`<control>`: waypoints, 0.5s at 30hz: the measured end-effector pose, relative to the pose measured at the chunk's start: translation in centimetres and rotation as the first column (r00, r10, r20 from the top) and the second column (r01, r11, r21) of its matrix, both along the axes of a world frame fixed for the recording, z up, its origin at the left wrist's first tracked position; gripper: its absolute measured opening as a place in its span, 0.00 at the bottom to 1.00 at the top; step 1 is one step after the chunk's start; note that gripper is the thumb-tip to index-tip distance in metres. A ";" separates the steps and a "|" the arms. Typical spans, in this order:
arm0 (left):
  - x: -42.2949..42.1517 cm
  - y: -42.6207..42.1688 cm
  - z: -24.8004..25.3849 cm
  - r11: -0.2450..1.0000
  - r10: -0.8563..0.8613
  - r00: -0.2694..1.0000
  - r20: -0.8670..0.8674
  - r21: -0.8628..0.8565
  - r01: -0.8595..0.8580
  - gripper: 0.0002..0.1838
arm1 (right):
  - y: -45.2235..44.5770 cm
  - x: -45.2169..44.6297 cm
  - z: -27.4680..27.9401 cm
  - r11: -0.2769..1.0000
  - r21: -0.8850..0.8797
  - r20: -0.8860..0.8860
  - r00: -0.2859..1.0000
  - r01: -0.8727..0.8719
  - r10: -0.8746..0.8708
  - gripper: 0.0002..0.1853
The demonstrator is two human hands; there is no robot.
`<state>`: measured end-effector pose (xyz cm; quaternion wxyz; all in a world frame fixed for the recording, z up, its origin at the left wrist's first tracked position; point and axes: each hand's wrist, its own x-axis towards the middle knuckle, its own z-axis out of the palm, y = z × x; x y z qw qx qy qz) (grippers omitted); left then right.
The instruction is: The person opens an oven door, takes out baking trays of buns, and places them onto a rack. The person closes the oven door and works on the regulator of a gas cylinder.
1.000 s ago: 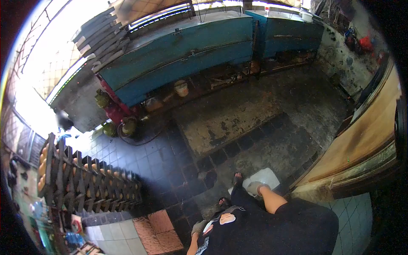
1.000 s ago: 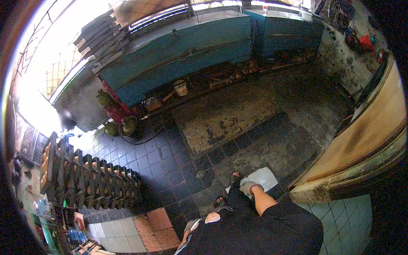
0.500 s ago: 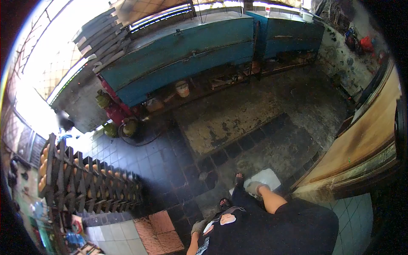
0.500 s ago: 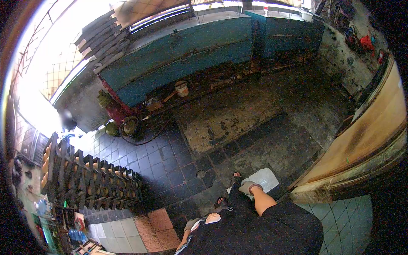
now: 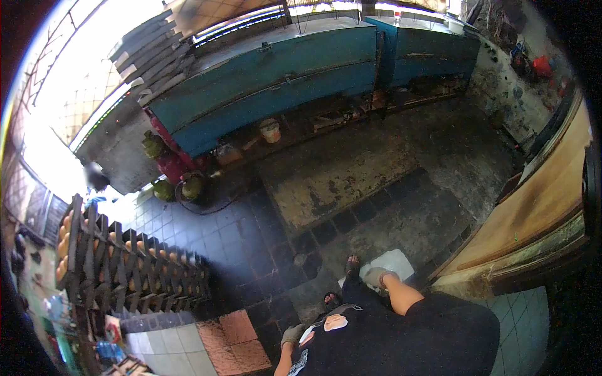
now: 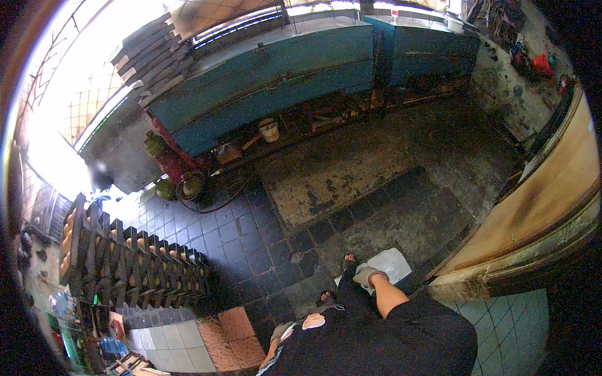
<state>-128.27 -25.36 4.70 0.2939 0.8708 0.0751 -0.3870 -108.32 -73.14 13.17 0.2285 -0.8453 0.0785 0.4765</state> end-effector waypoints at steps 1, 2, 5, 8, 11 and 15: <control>0.0 0.0 0.0 1.000 0.001 1.000 0.000 -0.001 -0.001 0.27 | 0.0 0.1 0.1 1.000 -0.001 0.000 1.000 -0.001 0.001 0.31; 0.0 -0.1 0.0 1.000 0.020 1.000 -0.009 0.001 -0.020 0.27 | 0.0 0.3 0.1 1.000 -0.002 -0.032 0.999 0.012 -0.012 0.31; 0.2 -0.2 0.4 0.998 0.067 0.997 -0.023 0.003 -0.067 0.27 | 0.3 0.4 1.2 0.999 -0.011 -0.066 0.997 0.038 -0.039 0.31; 0.3 -0.1 1.7 1.000 -0.009 1.000 0.010 0.005 0.009 0.26 | 0.4 0.4 1.7 0.998 -0.015 -0.071 0.996 0.056 -0.057 0.31; 0.2 0.0 1.4 0.996 -0.086 0.995 0.048 0.009 0.086 0.26 | 0.5 0.4 1.6 0.999 -0.017 -0.068 0.996 0.048 -0.049 0.31; -0.2 -0.6 0.0 0.964 0.265 0.964 -0.029 -0.026 -0.266 0.28 | 0.3 0.5 0.5 1.000 -0.019 -0.065 0.998 0.002 -0.003 0.31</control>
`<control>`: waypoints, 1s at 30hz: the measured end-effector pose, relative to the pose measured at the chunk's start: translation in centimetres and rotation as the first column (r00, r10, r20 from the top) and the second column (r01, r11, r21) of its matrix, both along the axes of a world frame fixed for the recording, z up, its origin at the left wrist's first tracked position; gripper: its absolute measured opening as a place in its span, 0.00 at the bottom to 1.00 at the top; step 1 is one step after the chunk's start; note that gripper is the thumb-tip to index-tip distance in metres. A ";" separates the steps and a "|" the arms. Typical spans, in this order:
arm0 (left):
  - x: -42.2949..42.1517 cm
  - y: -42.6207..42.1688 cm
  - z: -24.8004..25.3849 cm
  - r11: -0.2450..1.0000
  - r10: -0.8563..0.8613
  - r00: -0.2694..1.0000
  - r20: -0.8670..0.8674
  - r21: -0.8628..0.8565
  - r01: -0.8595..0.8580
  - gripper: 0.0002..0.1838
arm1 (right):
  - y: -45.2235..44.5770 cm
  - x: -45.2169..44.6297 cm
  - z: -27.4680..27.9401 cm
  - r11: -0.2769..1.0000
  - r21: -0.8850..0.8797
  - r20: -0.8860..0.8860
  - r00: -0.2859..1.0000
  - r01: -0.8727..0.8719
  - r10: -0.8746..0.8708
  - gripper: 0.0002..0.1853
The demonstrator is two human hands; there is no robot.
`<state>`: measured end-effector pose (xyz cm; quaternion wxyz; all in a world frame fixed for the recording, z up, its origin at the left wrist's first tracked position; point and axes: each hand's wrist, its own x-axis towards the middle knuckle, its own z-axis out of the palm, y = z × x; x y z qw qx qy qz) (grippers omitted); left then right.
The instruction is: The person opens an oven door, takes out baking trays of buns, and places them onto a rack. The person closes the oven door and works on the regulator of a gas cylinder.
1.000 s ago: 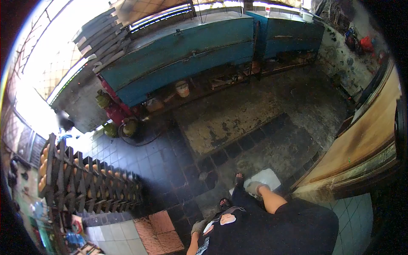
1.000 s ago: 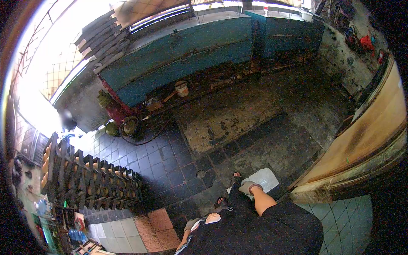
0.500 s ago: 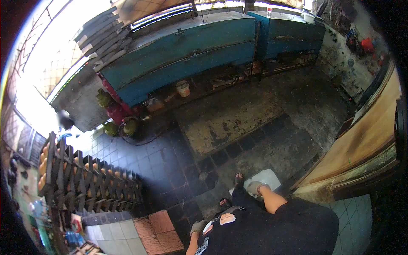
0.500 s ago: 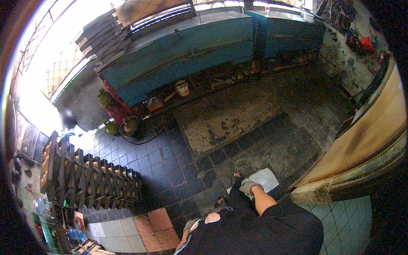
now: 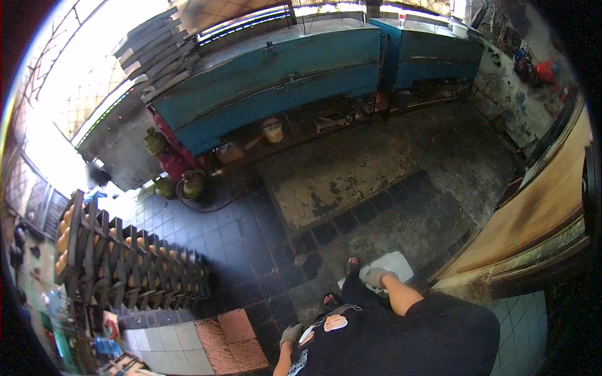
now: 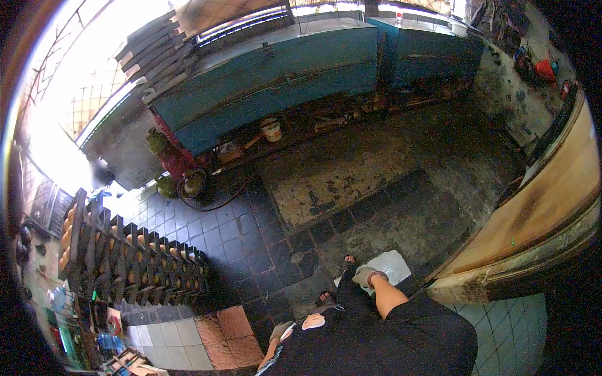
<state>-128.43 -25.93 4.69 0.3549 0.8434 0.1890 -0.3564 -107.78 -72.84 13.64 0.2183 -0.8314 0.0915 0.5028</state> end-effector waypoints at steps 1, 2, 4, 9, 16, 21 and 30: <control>-0.1 -0.1 0.1 1.000 0.002 1.000 0.000 0.000 -0.002 0.28 | 0.0 0.0 -0.1 1.000 0.000 0.000 1.000 -0.002 0.002 0.31; -0.3 -0.2 0.3 0.997 0.057 0.998 -0.027 -0.044 -0.059 0.30 | -0.1 0.0 -0.1 0.999 -0.011 0.034 0.998 -0.049 0.050 0.31; -0.5 -0.1 -0.1 0.989 0.113 0.992 -0.057 -0.086 -0.118 0.32 | -0.1 0.0 -0.3 0.995 -0.023 0.066 0.993 -0.098 0.099 0.31; -0.5 -0.3 0.3 0.973 -0.229 0.971 0.064 0.018 0.229 0.32 | -0.3 0.0 -1.2 0.997 -0.025 0.038 0.996 -0.079 0.079 0.32; -0.7 -0.7 -1.1 0.999 0.046 0.997 -0.064 -0.012 -0.047 0.30 | 0.4 0.6 0.6 0.991 -0.049 -0.014 0.993 -0.122 0.121 0.31; -0.7 -0.8 0.1 0.983 0.098 0.995 0.003 -0.157 -0.096 0.31 | 0.4 0.8 -0.5 0.983 -0.067 -0.027 0.985 -0.173 0.172 0.31; -1.2 -0.9 -0.3 0.970 0.202 0.979 -0.002 -0.139 -0.200 0.32 | 0.6 0.7 0.5 0.986 -0.035 0.049 0.985 -0.165 0.167 0.29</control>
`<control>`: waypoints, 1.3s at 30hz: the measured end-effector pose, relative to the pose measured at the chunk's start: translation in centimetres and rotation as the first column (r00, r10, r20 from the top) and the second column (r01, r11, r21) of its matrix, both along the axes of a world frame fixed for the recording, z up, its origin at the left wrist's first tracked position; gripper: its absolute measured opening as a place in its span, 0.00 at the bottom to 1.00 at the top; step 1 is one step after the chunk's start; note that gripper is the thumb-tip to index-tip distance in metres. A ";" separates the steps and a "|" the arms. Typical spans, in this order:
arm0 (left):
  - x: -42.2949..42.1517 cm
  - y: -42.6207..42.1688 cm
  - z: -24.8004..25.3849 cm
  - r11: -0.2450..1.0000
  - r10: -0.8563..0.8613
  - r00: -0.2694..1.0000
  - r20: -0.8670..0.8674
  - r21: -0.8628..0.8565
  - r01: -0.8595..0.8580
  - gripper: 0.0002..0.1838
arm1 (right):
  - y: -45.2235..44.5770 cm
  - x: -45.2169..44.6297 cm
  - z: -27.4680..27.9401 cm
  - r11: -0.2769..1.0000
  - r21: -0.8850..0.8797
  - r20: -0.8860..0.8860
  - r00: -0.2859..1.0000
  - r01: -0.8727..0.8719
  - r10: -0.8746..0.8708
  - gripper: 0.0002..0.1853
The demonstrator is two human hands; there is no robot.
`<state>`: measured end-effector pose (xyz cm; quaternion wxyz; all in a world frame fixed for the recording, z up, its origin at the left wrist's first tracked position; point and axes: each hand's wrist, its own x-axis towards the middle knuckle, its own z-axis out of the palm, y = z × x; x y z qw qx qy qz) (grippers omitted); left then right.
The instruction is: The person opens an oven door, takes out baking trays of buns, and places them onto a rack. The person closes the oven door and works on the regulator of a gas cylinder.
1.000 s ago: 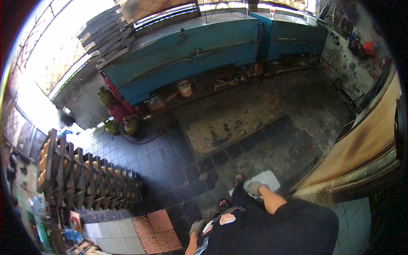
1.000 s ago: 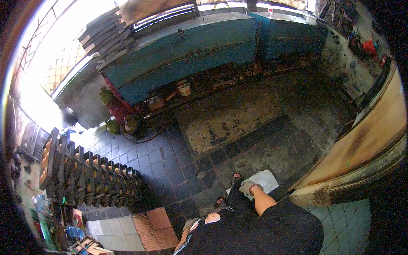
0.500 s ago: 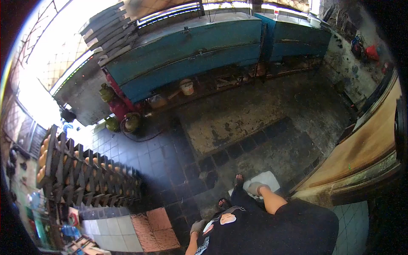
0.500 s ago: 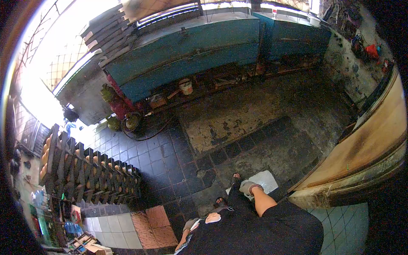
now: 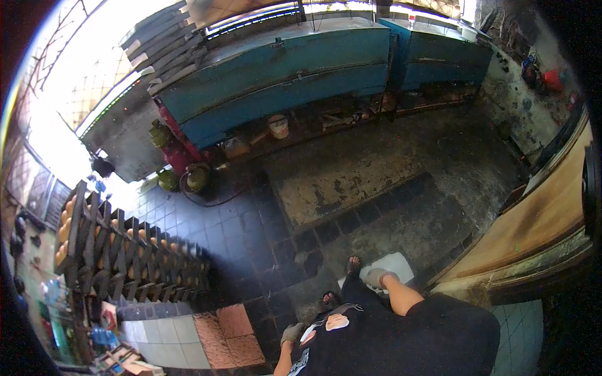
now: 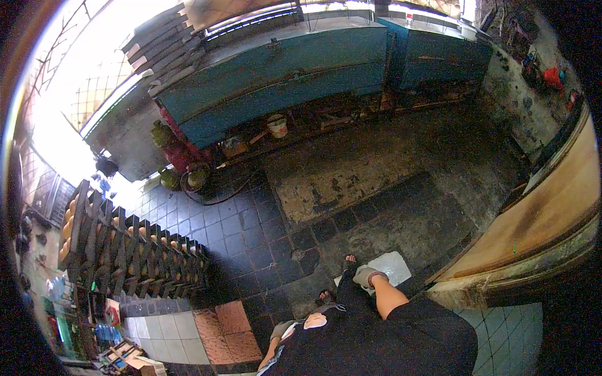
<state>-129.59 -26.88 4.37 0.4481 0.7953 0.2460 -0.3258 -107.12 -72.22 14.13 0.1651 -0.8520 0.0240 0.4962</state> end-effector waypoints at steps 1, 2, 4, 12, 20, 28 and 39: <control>0.0 0.0 0.0 1.000 -0.009 1.000 -0.005 0.003 0.009 0.33 | -0.1 0.0 -0.5 1.000 0.000 0.000 1.000 -0.001 0.001 0.29; 0.1 -0.1 0.0 0.997 -0.045 0.999 -0.023 0.063 0.046 0.34 | -0.3 0.1 -0.9 1.000 0.002 -0.015 1.000 0.007 -0.007 0.29; 0.4 -0.2 0.2 0.989 -0.081 0.996 -0.043 0.123 0.085 0.35 | -0.2 0.2 -0.4 1.000 0.004 -0.028 0.999 0.015 -0.015 0.29; 0.4 0.2 0.3 0.994 -0.093 0.996 -0.011 0.048 0.093 0.33 | -0.2 0.0 0.7 0.997 0.004 -0.053 0.996 0.073 -0.073 0.30; 0.8 1.0 -1.1 0.959 -0.253 0.965 -0.070 0.115 0.260 0.28 | 0.0 0.1 1.4 0.995 0.011 -0.064 0.993 0.097 -0.096 0.32; 0.4 0.5 -0.7 0.987 -0.129 0.991 0.037 0.100 0.125 0.35 | 0.1 -0.5 0.8 0.996 0.029 0.054 0.995 0.082 -0.084 0.30; 0.0 0.5 -0.5 0.989 -0.102 0.994 -0.033 0.107 0.105 0.36 | 0.5 0.3 1.7 0.998 0.034 0.039 0.998 -0.056 0.055 0.31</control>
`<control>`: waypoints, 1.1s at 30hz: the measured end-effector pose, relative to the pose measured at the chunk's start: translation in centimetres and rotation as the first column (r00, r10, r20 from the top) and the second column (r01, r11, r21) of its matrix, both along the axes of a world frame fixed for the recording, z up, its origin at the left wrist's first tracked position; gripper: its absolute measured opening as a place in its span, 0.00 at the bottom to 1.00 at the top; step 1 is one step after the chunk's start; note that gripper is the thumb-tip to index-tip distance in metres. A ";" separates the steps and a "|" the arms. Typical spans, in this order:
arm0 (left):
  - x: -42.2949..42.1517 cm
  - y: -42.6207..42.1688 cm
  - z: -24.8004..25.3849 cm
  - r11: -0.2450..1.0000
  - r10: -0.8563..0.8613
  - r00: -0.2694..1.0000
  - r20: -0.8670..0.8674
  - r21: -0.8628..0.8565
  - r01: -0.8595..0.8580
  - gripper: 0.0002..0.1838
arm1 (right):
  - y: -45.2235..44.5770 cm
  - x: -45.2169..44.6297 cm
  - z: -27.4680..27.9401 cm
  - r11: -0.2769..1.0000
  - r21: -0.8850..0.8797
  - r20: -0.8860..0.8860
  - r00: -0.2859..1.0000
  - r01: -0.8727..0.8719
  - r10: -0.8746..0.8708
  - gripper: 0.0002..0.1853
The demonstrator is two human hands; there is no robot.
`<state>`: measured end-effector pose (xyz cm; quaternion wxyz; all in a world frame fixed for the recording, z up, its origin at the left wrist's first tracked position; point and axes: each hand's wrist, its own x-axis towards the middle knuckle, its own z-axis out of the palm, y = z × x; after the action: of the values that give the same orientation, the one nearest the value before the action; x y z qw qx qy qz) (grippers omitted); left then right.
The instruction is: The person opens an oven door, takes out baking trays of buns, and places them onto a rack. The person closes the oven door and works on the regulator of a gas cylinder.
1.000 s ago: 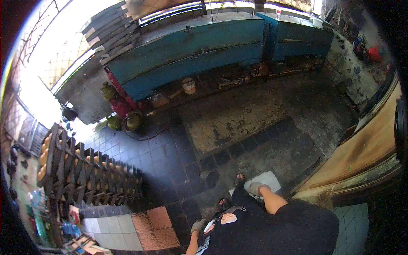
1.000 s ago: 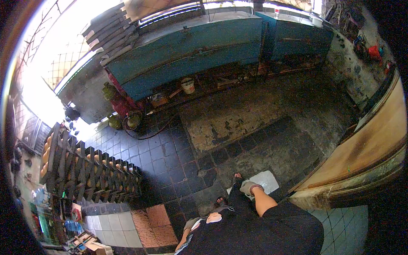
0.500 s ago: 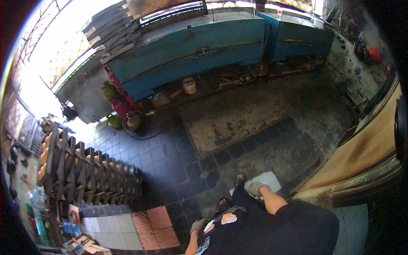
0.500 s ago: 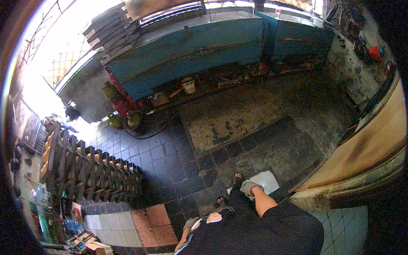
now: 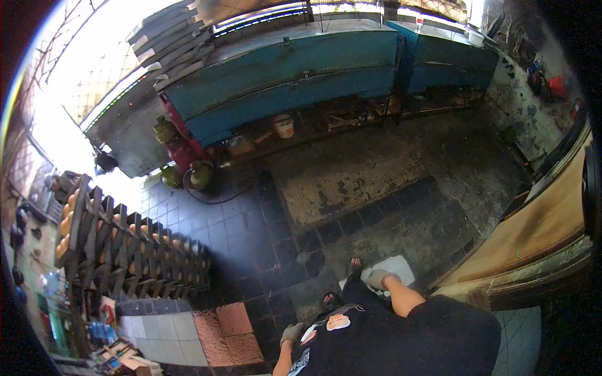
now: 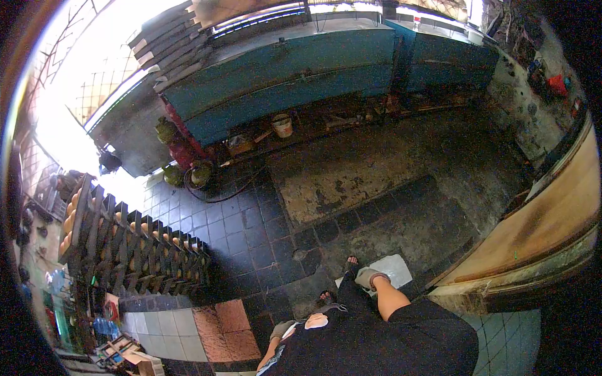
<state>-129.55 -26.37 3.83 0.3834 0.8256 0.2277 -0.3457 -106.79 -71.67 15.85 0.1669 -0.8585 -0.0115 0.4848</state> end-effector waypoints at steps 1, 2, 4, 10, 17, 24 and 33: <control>0.0 -0.1 0.4 1.000 0.004 1.000 0.000 0.000 -0.004 0.36 | -0.5 -0.2 -1.6 1.000 0.000 0.000 1.000 -0.004 0.004 0.31; 0.1 -0.4 1.5 1.000 0.020 1.000 -0.001 -0.015 -0.020 0.36 | -1.5 -0.7 -4.2 0.986 0.065 0.139 0.980 -0.152 0.142 0.29; 0.2 -0.3 1.2 0.998 0.048 0.999 0.002 -0.028 -0.048 0.36 | -1.0 -0.3 -3.6 0.943 0.108 0.287 0.918 -0.315 0.274 0.28; 0.0 0.1 0.3 0.995 -0.100 0.991 0.084 0.030 0.098 0.32 | -0.3 0.4 -3.4 0.993 0.074 0.004 0.996 0.087 -0.088 0.27; 1.1 -0.6 4.1 0.969 -0.093 0.994 -0.048 0.226 0.102 0.30 | -1.8 0.6 -7.7 0.986 0.166 0.076 0.997 -0.017 0.004 0.23; 2.0 -2.3 8.5 0.885 0.464 0.884 -0.055 -0.004 -0.465 0.35 | 0.2 0.6 -1.9 0.945 0.129 -0.056 0.954 0.301 -0.296 0.22; 2.2 -1.4 8.4 0.956 0.251 0.949 -0.192 0.203 -0.212 0.37 | 1.2 0.3 1.0 0.956 0.063 -0.023 0.958 0.285 -0.284 0.20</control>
<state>-127.37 -27.81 12.20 0.3183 0.7821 0.3937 -0.3635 -106.50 -70.50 16.88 0.2633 -0.8418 0.0973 0.4611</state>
